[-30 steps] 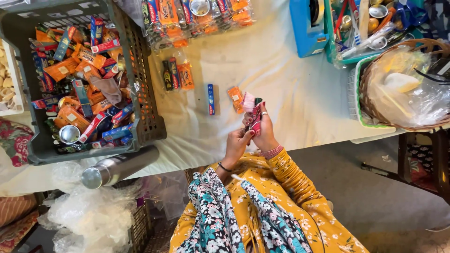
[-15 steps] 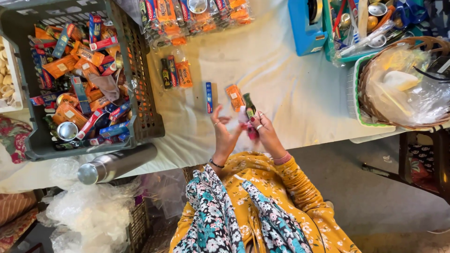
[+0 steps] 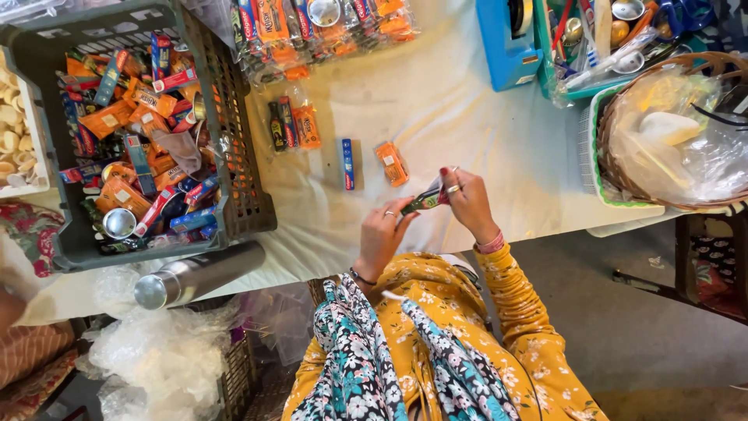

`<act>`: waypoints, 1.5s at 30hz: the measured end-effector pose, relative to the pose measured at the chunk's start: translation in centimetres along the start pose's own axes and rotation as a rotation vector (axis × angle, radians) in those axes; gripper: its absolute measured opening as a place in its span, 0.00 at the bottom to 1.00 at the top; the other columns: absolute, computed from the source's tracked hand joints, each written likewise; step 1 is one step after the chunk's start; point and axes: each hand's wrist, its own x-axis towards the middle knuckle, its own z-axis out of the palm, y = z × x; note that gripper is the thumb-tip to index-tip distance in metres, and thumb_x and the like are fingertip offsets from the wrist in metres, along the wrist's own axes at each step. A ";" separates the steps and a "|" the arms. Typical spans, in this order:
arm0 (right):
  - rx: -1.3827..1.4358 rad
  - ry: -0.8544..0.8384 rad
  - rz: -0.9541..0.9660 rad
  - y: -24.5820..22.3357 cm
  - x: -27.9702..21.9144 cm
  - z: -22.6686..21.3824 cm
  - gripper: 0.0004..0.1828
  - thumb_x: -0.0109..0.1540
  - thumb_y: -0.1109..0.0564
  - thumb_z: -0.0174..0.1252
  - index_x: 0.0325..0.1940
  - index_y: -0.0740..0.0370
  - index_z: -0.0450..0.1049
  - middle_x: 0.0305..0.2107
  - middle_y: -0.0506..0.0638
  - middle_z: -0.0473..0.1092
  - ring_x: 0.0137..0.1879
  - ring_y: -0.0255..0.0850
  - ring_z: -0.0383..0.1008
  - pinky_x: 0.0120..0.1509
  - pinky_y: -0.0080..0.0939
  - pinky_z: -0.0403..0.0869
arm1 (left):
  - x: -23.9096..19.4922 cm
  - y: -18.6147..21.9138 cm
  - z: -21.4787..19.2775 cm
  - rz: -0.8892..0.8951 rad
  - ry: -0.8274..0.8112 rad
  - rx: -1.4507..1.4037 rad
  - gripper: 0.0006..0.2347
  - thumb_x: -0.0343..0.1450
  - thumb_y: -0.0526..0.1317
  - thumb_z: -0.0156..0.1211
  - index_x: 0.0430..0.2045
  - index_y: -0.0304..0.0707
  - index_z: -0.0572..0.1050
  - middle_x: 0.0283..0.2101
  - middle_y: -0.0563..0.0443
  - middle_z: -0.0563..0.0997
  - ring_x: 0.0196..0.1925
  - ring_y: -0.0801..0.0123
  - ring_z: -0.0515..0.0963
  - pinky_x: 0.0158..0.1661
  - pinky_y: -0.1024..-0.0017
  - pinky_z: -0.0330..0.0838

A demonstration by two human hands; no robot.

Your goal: The person sits at a table and packs small items, including toothpaste tubes and small bottles, into clear plastic bags. They pick up items from a crate, place them into bags, and arrange the filled bags on the table.

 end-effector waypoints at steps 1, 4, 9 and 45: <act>0.105 0.085 0.000 0.0 0.1 0.1 0.28 0.74 0.44 0.46 0.28 0.66 0.72 0.18 0.47 0.67 0.25 0.33 0.65 0.31 0.37 0.65 | -0.2 0.5 0.3 -0.054 -0.029 -0.084 0.13 0.70 0.39 0.68 0.47 0.39 0.78 0.44 0.47 0.83 0.40 0.57 0.82 0.41 0.64 0.73; 0.386 0.285 0.025 2.6 0.5 1.8 0.28 0.76 0.42 0.46 0.30 0.64 0.70 0.20 0.46 0.66 0.25 0.31 0.63 0.31 0.34 0.63 | -1.4 0.7 2.2 -0.242 -0.133 -0.278 0.12 0.70 0.39 0.68 0.44 0.34 0.79 0.37 0.46 0.83 0.29 0.62 0.79 0.32 0.68 0.72; 0.722 0.371 0.127 -0.5 0.0 4.1 0.23 0.70 0.40 0.42 0.40 0.61 0.71 0.30 0.43 0.76 0.34 0.29 0.76 0.39 0.31 0.78 | -3.7 -0.5 5.4 -0.513 -0.311 -0.844 0.10 0.77 0.39 0.58 0.45 0.30 0.79 0.27 0.52 0.83 0.29 0.81 0.79 0.30 0.78 0.72; 0.756 0.322 0.173 -1.8 -1.9 2.0 0.24 0.72 0.38 0.45 0.39 0.61 0.68 0.23 0.49 0.74 0.13 0.28 0.55 0.14 0.30 0.54 | -2.3 0.6 2.6 -0.226 -0.116 -0.464 0.10 0.75 0.36 0.63 0.45 0.29 0.75 0.37 0.45 0.77 0.31 0.65 0.76 0.35 0.70 0.72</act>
